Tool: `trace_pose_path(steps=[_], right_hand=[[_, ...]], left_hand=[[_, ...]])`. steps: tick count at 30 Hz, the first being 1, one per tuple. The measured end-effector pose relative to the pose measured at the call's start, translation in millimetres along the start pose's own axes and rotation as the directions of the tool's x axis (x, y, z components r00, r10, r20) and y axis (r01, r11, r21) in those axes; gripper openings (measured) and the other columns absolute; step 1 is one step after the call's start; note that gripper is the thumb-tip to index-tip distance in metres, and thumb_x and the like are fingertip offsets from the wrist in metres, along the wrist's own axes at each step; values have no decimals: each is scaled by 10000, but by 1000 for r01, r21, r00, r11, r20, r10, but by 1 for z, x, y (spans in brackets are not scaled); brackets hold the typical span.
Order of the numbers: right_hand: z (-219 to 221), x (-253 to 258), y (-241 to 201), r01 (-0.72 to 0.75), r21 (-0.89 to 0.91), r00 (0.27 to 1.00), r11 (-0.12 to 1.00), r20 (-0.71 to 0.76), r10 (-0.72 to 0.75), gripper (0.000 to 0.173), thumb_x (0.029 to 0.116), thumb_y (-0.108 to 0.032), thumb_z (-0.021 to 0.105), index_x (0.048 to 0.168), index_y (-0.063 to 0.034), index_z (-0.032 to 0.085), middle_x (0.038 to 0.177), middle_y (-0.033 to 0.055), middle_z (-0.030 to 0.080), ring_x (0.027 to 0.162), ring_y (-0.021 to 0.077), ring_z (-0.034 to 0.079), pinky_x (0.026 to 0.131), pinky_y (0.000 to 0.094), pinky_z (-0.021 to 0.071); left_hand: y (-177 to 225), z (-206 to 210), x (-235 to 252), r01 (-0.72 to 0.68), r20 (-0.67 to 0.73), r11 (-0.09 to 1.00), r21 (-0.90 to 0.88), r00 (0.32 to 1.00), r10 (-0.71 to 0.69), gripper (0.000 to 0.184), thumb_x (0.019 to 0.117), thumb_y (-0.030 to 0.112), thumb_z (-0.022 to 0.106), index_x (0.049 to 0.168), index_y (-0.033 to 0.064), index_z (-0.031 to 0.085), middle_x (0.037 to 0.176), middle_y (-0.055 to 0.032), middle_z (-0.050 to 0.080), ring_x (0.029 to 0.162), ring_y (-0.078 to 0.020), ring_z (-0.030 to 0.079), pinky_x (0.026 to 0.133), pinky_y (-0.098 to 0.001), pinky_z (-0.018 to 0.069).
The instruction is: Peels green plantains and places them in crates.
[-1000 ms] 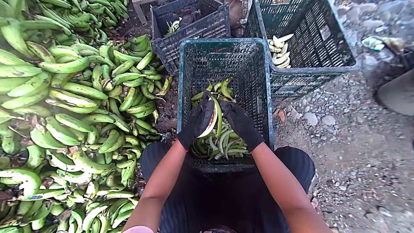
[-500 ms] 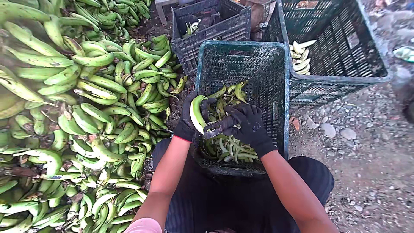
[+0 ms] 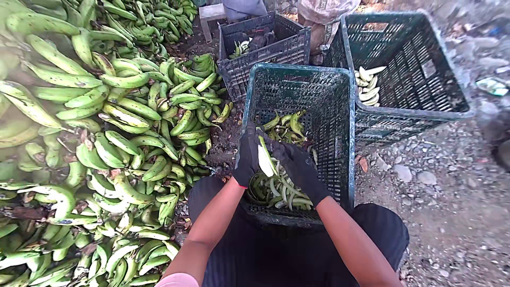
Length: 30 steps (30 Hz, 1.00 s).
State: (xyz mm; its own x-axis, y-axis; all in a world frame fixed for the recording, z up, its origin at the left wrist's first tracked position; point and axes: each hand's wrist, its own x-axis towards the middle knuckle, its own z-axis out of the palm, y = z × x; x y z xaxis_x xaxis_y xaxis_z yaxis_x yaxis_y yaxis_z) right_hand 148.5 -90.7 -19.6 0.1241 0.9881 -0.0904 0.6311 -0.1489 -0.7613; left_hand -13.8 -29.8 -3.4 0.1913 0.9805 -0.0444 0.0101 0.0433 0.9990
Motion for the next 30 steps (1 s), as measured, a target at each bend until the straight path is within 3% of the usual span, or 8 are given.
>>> trace_pose_path(steps=[6, 11, 15, 20, 22, 24, 26, 30], right_hand=[[-2, -3, -1, -77, 188, 997, 979, 40, 70, 458, 1082, -433, 434, 1339, -100, 616, 1028, 141, 679, 937, 295, 650, 842, 568, 505], [-3, -5, -6, -164, 237, 986, 958, 76, 150, 456, 1099, -413, 400, 1319, -76, 615, 1024, 149, 673, 928, 279, 643, 835, 527, 505], [-6, -1, 0, -259, 344, 966, 902, 117, 232, 429, 1129, -290, 326, 1423, -51, 527, 1173, 217, 632, 1015, 321, 638, 823, 532, 535], [-15, 2, 15, -131, 257, 987, 958, -60, 151, 504, 1100, -455, 361, 1268, -55, 616, 994, 171, 658, 882, 315, 633, 778, 568, 489], [-23, 0, 16, -32, 49, 990, 998, -135, 39, 584, 1058, -562, 370, 1303, -100, 630, 1052, 170, 668, 945, 350, 648, 792, 617, 498], [-29, -2, 18, 99, -109, 987, 989, -114, -112, 682, 1011, -627, 399, 1426, -121, 592, 1299, 238, 623, 1178, 449, 599, 910, 705, 451], [-30, 2, 23, 279, -195, 949, 940, -96, -301, 713, 963, -662, 405, 1398, -144, 631, 1289, 240, 639, 1186, 465, 598, 900, 693, 458], [-31, -5, 21, 528, -283, 830, 801, -31, -557, 892, 890, -818, 284, 1343, -154, 672, 1248, 206, 667, 1162, 445, 616, 896, 677, 458]], left_hand=[[0, 8, -2, -73, -20, 959, 275, 996, 82, 623, 1092, 536, 174, 1427, 140, 519, 1257, -150, 614, 1079, -258, 610, 881, -507, 520], [-3, 11, 1, -222, 53, 918, 328, 975, 217, 582, 1097, 467, 201, 1400, 99, 534, 1242, -117, 630, 1078, -197, 623, 924, -434, 528], [12, 28, -15, -262, 224, 917, 301, 954, 199, 536, 1097, 303, 337, 1505, -33, 427, 1428, -230, 552, 1264, -265, 580, 1086, -457, 449], [4, 14, 4, 169, 268, 952, -256, 959, -98, 616, 1066, 579, 163, 1290, 171, 567, 723, -12, 636, 588, -119, 624, 565, -301, 568], [16, 5, 6, 279, 323, 892, -355, 932, -164, 557, 1068, 586, 229, 1081, 169, 598, 641, 25, 564, 518, -81, 568, 482, -235, 520], [22, -4, 14, 233, 337, 903, -362, 936, -106, 500, 1092, 431, 250, 1151, 79, 599, 726, -22, 654, 577, -96, 628, 511, -245, 556], [27, -13, 18, 179, 333, 894, -411, 942, -36, 470, 1079, 344, 226, 1169, 75, 601, 828, -46, 729, 697, -127, 708, 626, -288, 612], [34, -24, 26, 277, 408, 822, -497, 911, -61, 572, 1074, 390, 144, 1038, 97, 634, 632, 8, 599, 498, -73, 572, 456, -209, 503]])
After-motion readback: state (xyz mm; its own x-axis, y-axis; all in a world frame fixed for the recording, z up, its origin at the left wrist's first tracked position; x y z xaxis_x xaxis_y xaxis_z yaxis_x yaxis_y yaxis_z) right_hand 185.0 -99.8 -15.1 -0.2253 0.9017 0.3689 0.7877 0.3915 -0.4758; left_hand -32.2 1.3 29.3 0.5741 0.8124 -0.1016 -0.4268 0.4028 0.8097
